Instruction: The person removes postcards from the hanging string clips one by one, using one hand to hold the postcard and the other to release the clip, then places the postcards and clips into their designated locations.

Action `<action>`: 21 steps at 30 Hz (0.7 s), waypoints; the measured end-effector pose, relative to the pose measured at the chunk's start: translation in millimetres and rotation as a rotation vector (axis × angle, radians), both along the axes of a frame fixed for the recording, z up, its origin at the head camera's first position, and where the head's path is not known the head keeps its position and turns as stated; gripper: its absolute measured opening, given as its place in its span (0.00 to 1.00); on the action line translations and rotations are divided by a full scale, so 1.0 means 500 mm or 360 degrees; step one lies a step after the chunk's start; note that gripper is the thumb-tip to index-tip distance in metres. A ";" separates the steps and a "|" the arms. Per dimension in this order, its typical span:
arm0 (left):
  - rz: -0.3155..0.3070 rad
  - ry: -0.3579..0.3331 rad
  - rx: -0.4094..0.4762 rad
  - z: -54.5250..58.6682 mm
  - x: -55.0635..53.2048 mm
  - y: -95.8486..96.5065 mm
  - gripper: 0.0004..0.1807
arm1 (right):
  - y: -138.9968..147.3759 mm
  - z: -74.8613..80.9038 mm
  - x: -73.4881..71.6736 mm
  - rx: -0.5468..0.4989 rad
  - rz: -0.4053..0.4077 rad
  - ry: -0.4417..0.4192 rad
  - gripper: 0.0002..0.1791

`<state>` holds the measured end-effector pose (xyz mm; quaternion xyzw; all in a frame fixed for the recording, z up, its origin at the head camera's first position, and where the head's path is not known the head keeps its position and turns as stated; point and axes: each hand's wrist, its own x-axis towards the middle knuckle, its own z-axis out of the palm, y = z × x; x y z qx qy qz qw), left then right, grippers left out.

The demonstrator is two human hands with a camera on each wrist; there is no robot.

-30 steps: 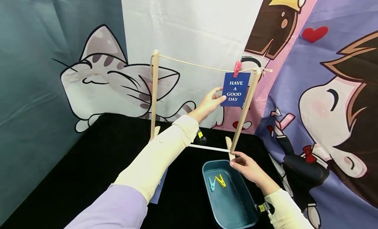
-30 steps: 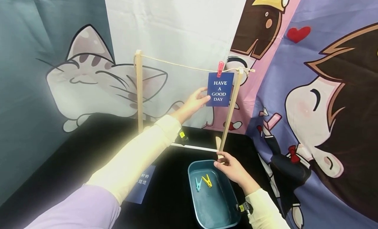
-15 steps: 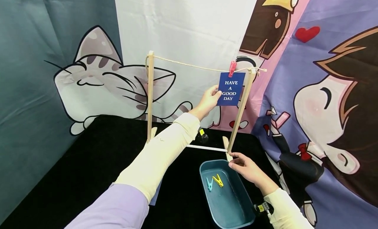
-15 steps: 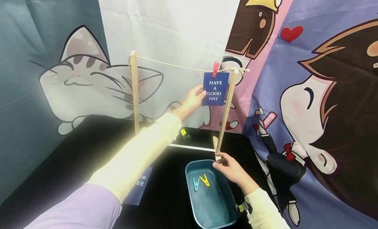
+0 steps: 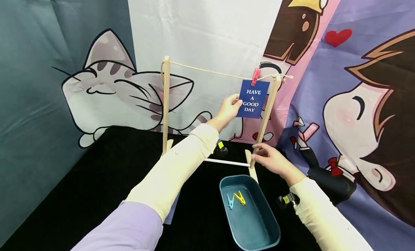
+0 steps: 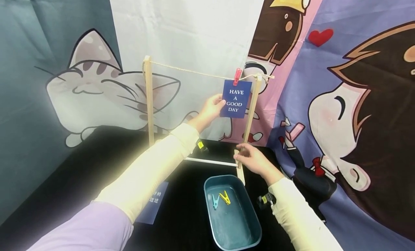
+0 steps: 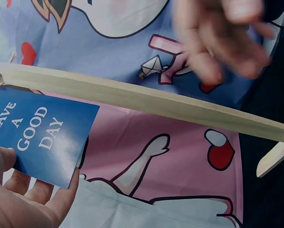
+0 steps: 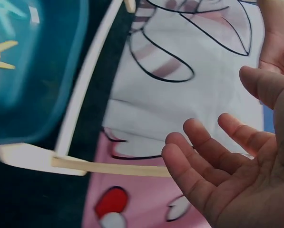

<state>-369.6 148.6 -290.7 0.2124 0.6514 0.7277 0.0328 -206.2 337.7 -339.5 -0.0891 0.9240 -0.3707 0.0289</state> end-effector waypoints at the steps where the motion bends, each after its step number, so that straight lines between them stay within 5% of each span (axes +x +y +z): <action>1: 0.0002 -0.0008 0.0001 -0.001 0.000 -0.002 0.14 | -0.003 0.015 -0.012 0.0007 0.0003 0.0009 0.25; 9: 0.0021 0.0001 0.0020 -0.001 0.004 -0.008 0.14 | -0.034 0.167 -0.093 0.0045 -0.0057 0.0088 0.27; 14: 0.0027 0.0017 -0.0036 0.004 0.004 -0.012 0.15 | -0.059 0.258 -0.119 -0.0038 -0.0125 0.0165 0.27; 21: 0.0007 0.0027 -0.0052 0.012 0.013 -0.020 0.15 | -0.090 0.347 -0.148 -0.0172 -0.0277 0.0444 0.23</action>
